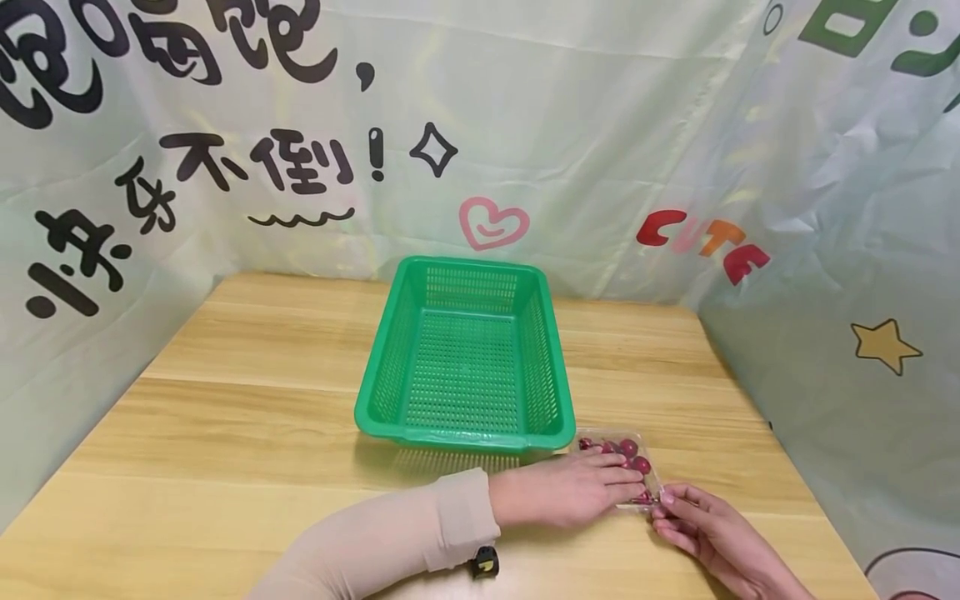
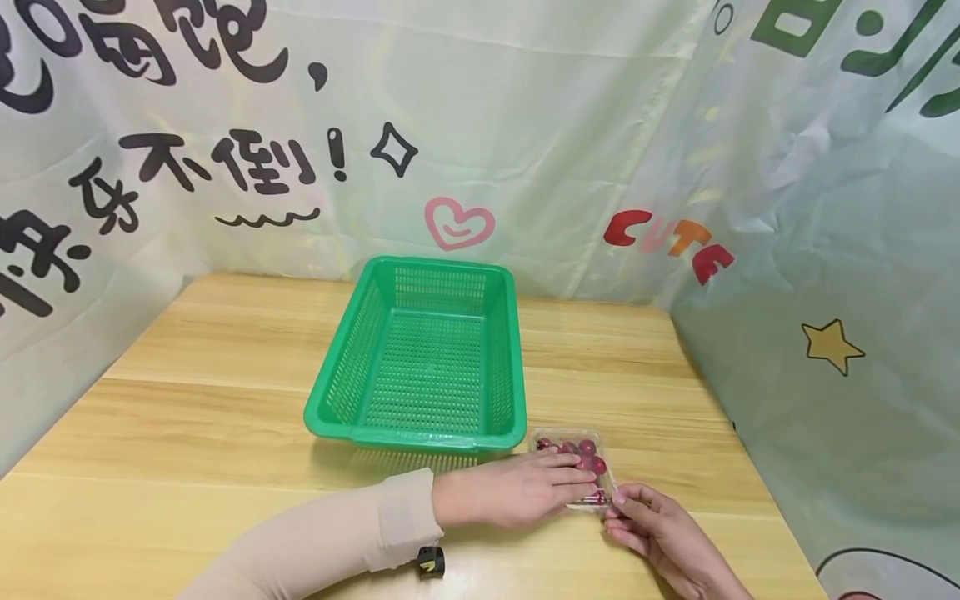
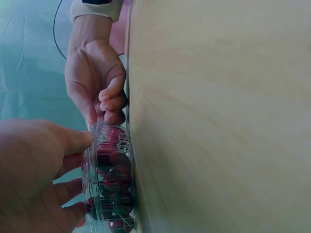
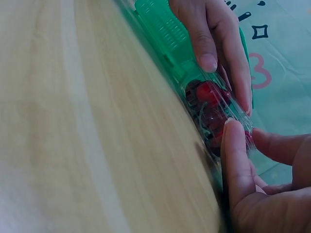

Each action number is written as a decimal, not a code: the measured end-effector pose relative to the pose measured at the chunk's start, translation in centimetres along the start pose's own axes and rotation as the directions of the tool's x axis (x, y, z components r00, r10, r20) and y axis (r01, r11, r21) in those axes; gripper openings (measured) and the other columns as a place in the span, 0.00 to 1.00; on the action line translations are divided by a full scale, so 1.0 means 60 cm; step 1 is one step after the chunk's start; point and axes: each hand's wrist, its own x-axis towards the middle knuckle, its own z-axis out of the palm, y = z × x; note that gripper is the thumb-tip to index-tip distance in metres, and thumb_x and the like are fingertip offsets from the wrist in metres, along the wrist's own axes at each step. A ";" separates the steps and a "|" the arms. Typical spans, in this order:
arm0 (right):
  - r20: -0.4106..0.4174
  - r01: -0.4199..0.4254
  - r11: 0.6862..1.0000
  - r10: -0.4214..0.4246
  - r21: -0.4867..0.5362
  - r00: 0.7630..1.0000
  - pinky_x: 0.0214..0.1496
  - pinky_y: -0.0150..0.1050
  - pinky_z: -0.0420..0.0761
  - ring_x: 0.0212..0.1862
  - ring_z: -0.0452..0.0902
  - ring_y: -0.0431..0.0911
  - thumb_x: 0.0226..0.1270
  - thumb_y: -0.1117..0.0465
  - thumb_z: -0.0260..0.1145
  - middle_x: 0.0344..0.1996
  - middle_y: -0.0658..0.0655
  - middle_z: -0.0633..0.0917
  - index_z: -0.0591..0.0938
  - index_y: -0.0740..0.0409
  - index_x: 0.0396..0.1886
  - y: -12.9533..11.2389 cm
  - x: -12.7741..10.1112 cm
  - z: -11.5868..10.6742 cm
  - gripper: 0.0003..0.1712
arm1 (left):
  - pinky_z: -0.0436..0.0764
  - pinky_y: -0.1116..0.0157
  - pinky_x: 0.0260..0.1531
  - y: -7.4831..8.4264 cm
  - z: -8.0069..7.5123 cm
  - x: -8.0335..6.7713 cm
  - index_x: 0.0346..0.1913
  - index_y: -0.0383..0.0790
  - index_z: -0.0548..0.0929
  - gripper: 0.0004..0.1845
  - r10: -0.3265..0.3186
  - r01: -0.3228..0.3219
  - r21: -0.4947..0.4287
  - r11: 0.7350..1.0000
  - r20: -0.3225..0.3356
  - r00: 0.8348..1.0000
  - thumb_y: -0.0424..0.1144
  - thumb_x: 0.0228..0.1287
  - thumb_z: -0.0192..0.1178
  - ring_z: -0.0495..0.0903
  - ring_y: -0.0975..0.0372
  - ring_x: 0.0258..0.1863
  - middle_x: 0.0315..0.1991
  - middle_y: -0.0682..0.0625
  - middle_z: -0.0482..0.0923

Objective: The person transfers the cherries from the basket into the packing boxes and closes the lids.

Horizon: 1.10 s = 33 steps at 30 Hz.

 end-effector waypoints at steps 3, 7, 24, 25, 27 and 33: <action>-0.001 0.002 1.000 -0.002 0.011 1.000 0.57 0.36 0.77 0.47 0.82 0.45 0.78 0.65 0.50 0.43 0.58 0.84 0.77 0.61 0.48 0.000 0.001 0.001 0.10 | 0.45 0.66 0.72 0.000 -0.001 0.000 0.77 0.57 0.55 0.26 -0.004 0.004 -0.013 1.000 0.003 1.000 0.48 0.79 0.37 0.48 0.64 0.75 0.76 0.62 0.50; 0.015 0.014 1.000 -0.014 0.015 1.000 0.57 0.36 0.77 0.48 0.81 0.45 0.79 0.66 0.49 0.44 0.59 0.83 0.77 0.61 0.48 0.001 0.001 0.001 0.10 | 0.44 0.66 0.72 0.001 -0.002 0.000 0.77 0.57 0.55 0.26 -0.007 0.007 -0.012 1.000 0.012 1.000 0.48 0.80 0.36 0.47 0.64 0.75 0.76 0.62 0.49; -0.024 -0.041 0.995 0.044 0.086 0.999 0.57 0.33 0.76 0.48 0.82 0.44 0.78 0.66 0.52 0.45 0.61 0.85 0.80 0.64 0.47 -0.004 -0.001 0.002 0.11 | 0.48 0.67 0.72 0.000 -0.007 -0.003 0.75 0.55 0.60 0.25 -0.004 0.004 -0.025 1.000 -0.005 1.000 0.47 0.79 0.41 0.50 0.65 0.74 0.75 0.62 0.53; -0.030 -0.050 0.993 0.053 0.107 0.998 0.58 0.33 0.76 0.49 0.82 0.44 0.77 0.66 0.52 0.45 0.61 0.85 0.81 0.65 0.46 -0.004 -0.001 0.001 0.11 | 0.48 0.67 0.72 0.000 -0.008 -0.004 0.75 0.55 0.60 0.25 -0.006 0.006 -0.029 1.000 -0.008 1.000 0.47 0.79 0.41 0.51 0.65 0.74 0.75 0.62 0.54; -0.031 -0.059 0.987 0.064 0.152 0.997 0.60 0.35 0.74 0.51 0.82 0.47 0.77 0.67 0.52 0.46 0.63 0.85 0.82 0.67 0.46 -0.004 -0.002 0.000 0.12 | 0.48 0.67 0.71 -0.001 -0.009 -0.004 0.75 0.55 0.61 0.25 -0.009 0.009 -0.039 0.999 -0.008 1.000 0.47 0.79 0.41 0.51 0.65 0.74 0.75 0.62 0.54; 0.027 -0.076 0.966 0.071 0.249 0.997 0.64 0.36 0.69 0.56 0.79 0.49 0.78 0.69 0.49 0.49 0.66 0.83 0.82 0.69 0.49 -0.002 -0.005 -0.004 0.15 | 0.49 0.67 0.71 0.001 -0.011 -0.006 0.75 0.55 0.60 0.25 -0.013 0.013 -0.066 0.998 0.010 1.000 0.47 0.79 0.41 0.50 0.65 0.74 0.75 0.62 0.53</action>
